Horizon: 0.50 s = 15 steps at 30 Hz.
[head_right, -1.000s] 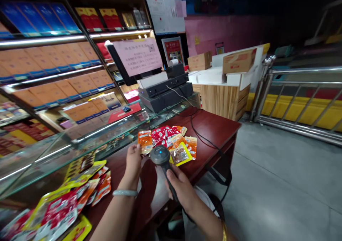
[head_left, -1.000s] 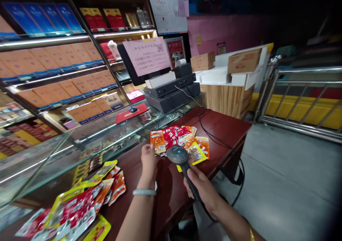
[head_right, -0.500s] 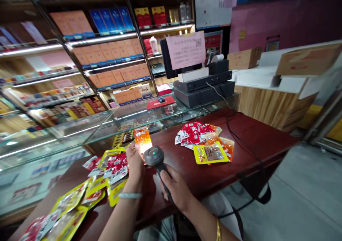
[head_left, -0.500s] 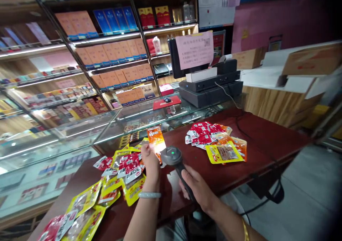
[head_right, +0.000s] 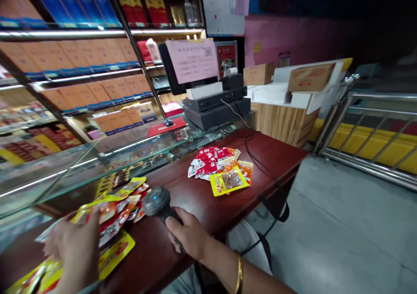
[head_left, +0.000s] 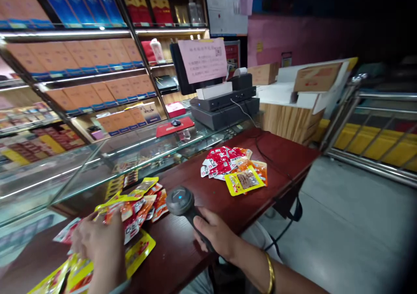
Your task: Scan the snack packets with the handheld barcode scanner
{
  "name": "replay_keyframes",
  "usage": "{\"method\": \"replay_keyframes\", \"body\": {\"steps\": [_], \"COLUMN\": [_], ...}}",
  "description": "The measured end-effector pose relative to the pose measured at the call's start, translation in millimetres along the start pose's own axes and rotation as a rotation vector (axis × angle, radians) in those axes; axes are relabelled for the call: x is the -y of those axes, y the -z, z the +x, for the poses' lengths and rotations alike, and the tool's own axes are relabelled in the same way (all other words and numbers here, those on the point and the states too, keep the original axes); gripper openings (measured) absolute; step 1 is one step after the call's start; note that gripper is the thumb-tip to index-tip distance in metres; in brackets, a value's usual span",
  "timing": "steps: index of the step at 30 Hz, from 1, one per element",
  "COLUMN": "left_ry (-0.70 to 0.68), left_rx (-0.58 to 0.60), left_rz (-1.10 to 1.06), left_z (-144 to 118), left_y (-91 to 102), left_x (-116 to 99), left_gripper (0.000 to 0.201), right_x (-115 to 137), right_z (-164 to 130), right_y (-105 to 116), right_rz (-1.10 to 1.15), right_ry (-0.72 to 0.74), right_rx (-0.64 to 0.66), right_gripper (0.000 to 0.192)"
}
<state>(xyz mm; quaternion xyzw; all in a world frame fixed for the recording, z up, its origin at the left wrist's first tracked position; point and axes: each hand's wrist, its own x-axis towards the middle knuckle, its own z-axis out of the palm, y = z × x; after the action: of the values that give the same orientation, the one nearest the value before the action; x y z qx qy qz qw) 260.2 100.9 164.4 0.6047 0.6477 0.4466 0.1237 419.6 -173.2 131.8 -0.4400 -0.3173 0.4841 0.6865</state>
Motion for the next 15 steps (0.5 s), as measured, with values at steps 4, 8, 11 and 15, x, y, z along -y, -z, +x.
{"method": "replay_keyframes", "body": {"steps": [4,8,11,15], "left_ry": [-0.156,-0.560,-0.716,-0.725], "left_rx": [0.060,0.277,0.497,0.782], "left_rz": [0.166,0.051,-0.029,0.082], "left_z": [-29.4,-76.5,-111.8,-149.6], "left_y": [-17.4,-67.5,-113.1,-159.6], "left_x": [-32.6,-76.8,-116.3,-169.9], "left_gripper": [0.057,0.050,0.044,0.041], "right_x": [3.0,8.0,8.7,7.7], "right_z": [-5.6,-14.3,-19.7,-26.0], "right_y": [18.0,41.9,60.7,80.6], "right_rz": [0.030,0.061,0.120,0.151], "right_ry": [0.015,0.038,0.070,0.075], "right_rx": [-0.053,-0.124,-0.196,-0.288], "right_gripper": [0.076,0.072,0.072,0.073]}}
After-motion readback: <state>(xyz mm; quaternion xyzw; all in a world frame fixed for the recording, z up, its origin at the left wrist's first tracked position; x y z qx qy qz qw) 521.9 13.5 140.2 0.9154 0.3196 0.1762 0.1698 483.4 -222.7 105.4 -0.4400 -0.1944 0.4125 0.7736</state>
